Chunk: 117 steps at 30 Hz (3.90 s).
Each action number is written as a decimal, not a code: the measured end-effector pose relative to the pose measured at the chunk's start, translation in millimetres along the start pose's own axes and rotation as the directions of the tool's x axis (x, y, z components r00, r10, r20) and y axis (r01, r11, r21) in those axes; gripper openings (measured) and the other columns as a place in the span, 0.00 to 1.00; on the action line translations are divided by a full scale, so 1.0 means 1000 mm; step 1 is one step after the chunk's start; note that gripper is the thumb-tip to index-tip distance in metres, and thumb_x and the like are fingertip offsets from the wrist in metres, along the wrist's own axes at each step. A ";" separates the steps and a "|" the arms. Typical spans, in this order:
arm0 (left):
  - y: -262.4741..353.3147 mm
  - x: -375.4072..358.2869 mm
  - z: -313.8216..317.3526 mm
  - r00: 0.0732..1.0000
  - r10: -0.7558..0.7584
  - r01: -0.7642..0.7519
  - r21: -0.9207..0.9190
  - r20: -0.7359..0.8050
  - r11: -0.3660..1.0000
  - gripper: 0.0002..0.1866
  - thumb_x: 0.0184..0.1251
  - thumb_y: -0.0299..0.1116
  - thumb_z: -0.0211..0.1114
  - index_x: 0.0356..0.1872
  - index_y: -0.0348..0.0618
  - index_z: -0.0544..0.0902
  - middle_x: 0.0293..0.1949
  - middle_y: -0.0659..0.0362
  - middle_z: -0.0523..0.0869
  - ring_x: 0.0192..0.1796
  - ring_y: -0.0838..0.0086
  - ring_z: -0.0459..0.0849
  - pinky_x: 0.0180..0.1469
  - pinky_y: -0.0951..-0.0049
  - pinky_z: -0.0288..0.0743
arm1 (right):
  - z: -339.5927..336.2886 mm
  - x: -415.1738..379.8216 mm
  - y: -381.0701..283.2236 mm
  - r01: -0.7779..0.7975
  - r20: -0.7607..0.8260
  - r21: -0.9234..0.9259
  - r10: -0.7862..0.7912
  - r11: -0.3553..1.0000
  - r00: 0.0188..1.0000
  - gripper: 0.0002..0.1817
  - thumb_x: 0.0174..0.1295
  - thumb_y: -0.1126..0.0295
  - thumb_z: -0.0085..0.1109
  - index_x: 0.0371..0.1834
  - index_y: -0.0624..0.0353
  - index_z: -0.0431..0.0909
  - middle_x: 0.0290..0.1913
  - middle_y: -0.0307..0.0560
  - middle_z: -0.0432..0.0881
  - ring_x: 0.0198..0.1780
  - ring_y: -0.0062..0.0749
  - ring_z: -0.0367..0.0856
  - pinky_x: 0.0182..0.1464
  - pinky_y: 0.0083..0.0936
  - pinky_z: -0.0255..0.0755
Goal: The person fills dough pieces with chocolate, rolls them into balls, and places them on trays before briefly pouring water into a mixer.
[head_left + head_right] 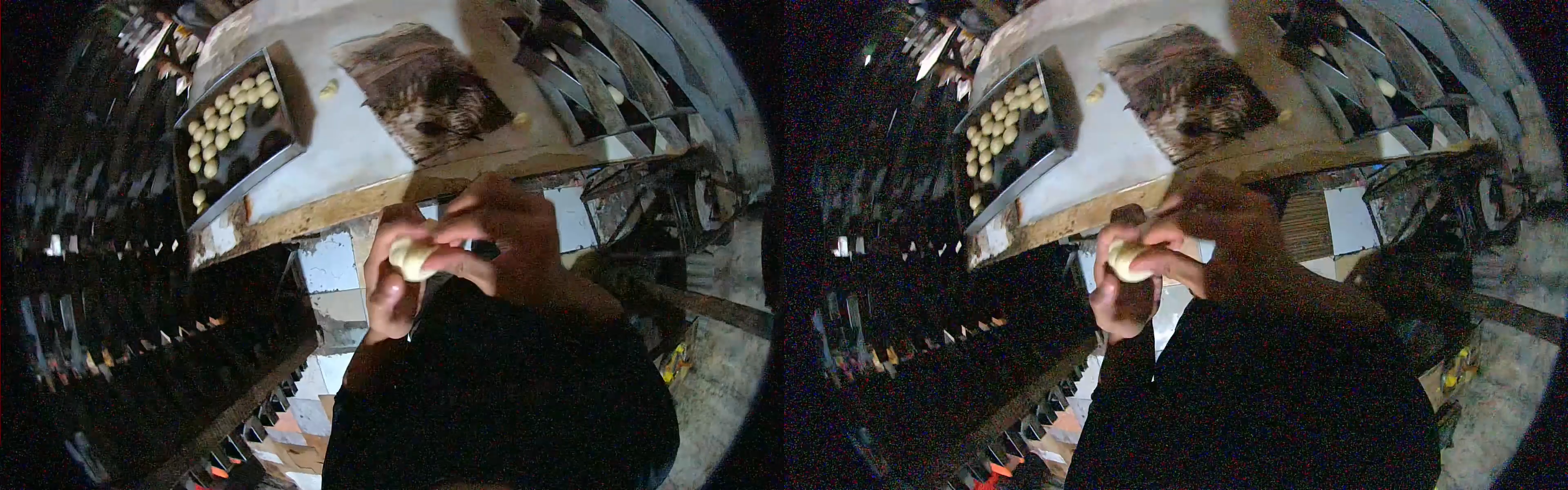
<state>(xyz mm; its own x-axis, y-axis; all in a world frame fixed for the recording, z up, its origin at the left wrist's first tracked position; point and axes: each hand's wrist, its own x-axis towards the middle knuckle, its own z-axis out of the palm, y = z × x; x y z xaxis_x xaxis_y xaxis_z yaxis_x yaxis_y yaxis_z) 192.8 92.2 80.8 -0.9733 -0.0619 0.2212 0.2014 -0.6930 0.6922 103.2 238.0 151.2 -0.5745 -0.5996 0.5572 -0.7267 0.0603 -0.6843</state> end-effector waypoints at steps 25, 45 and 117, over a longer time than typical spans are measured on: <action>-0.157 0.255 0.243 0.953 0.054 -0.252 0.685 0.297 0.684 0.08 0.56 0.17 0.65 0.34 0.40 0.79 0.32 0.56 0.82 0.32 0.68 0.82 0.33 0.76 0.77 | -0.339 -0.026 0.053 0.230 0.004 -0.449 -0.256 0.863 0.967 0.14 0.57 0.73 0.61 0.46 0.63 0.79 0.48 0.58 0.77 0.50 0.53 0.79 0.50 0.40 0.78; -0.063 0.250 0.222 0.803 0.237 -0.562 0.564 0.547 0.605 0.19 0.46 0.34 0.79 0.40 0.44 0.83 0.26 0.61 0.77 0.25 0.77 0.75 0.32 0.74 0.70 | -0.487 0.134 0.231 0.185 0.508 -0.790 0.456 0.585 0.731 0.32 0.61 0.66 0.54 0.67 0.66 0.56 0.67 0.61 0.60 0.68 0.47 0.60 0.68 0.37 0.55; 0.000 -0.025 -0.072 0.729 -0.422 0.317 -0.280 -0.539 0.906 0.17 0.68 0.36 0.61 0.51 0.33 0.77 0.47 0.54 0.83 0.47 0.68 0.84 0.51 0.68 0.79 | 0.121 -0.009 0.093 -0.363 0.088 0.235 0.352 0.902 0.932 0.18 0.71 0.60 0.45 0.39 0.65 0.78 0.42 0.55 0.79 0.45 0.44 0.78 0.52 0.36 0.69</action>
<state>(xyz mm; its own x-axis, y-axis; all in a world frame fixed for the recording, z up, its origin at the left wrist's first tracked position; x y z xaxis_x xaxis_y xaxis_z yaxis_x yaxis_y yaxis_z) 208.9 41.5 25.9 -0.8543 -0.1395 -0.5008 -0.1574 -0.8487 0.5049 86.5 153.0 25.5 -0.7580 -0.6079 0.2364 -0.3579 0.0846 -0.9299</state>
